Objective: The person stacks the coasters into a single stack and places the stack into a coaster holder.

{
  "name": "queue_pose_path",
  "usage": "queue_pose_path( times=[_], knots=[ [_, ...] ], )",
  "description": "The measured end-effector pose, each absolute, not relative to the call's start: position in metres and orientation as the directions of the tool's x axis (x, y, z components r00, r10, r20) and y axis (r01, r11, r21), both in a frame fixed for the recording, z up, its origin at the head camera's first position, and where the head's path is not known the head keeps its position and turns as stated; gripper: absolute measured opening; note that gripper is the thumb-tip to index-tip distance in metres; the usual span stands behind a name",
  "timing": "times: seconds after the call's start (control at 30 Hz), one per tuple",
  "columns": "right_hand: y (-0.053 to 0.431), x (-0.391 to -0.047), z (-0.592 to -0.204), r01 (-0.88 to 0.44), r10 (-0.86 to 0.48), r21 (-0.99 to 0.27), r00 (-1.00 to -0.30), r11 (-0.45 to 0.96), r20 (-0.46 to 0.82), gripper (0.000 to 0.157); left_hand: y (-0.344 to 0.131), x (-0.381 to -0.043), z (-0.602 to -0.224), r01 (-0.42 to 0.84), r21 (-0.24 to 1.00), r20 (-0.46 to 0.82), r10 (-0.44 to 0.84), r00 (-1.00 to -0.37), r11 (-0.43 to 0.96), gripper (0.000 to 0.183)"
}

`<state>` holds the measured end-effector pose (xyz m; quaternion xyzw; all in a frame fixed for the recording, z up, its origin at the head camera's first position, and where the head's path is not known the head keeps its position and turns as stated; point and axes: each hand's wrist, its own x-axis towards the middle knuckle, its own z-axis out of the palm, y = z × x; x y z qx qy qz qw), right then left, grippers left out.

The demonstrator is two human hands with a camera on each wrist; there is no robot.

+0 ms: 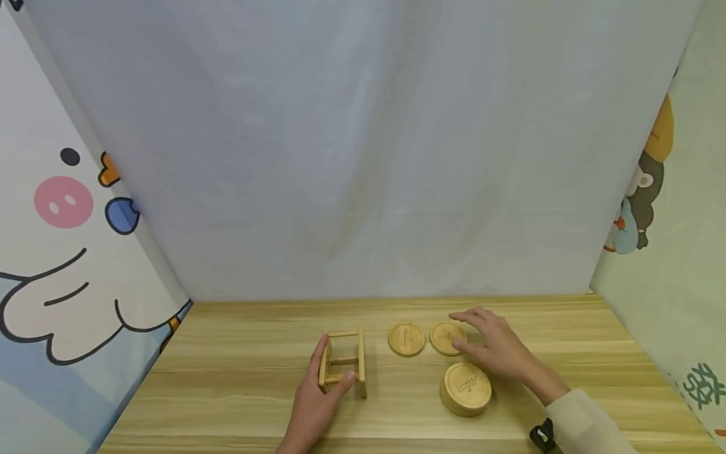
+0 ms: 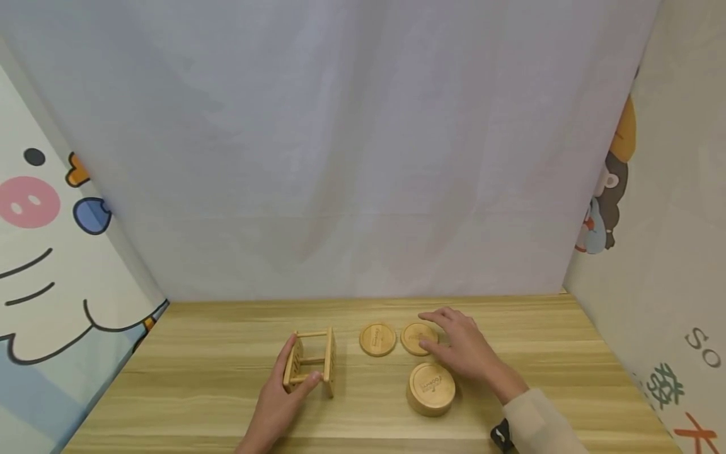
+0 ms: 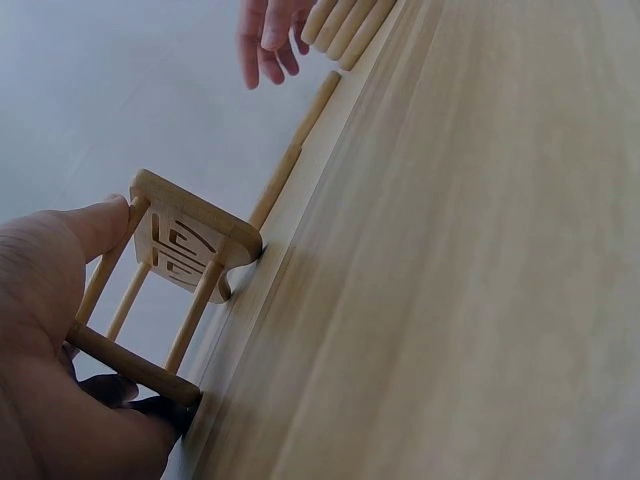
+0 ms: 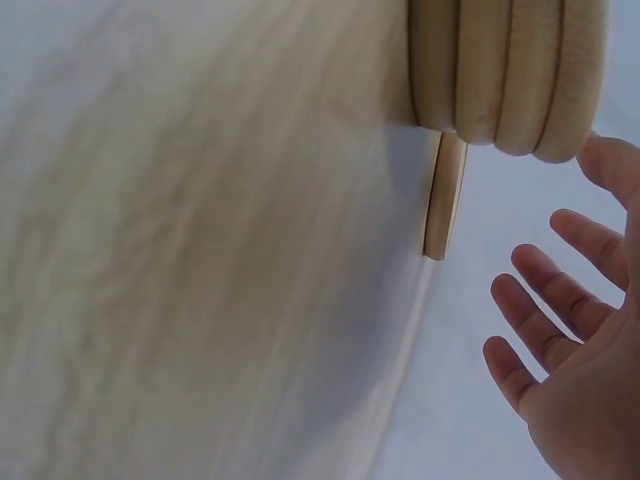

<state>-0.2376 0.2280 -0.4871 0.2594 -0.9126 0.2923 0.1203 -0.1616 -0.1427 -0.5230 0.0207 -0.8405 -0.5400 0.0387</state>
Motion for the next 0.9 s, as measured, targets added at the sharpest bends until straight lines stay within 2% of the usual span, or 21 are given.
queue_pose_path(
  times=[0.9],
  knots=[
    [0.230,-0.250,-0.497,-0.531,-0.439,-0.502,-0.847,0.682,0.301,0.056,-0.142,-0.161,-0.521,-0.019,0.909,0.018,-0.084,-0.996,0.417,0.094]
  ],
)
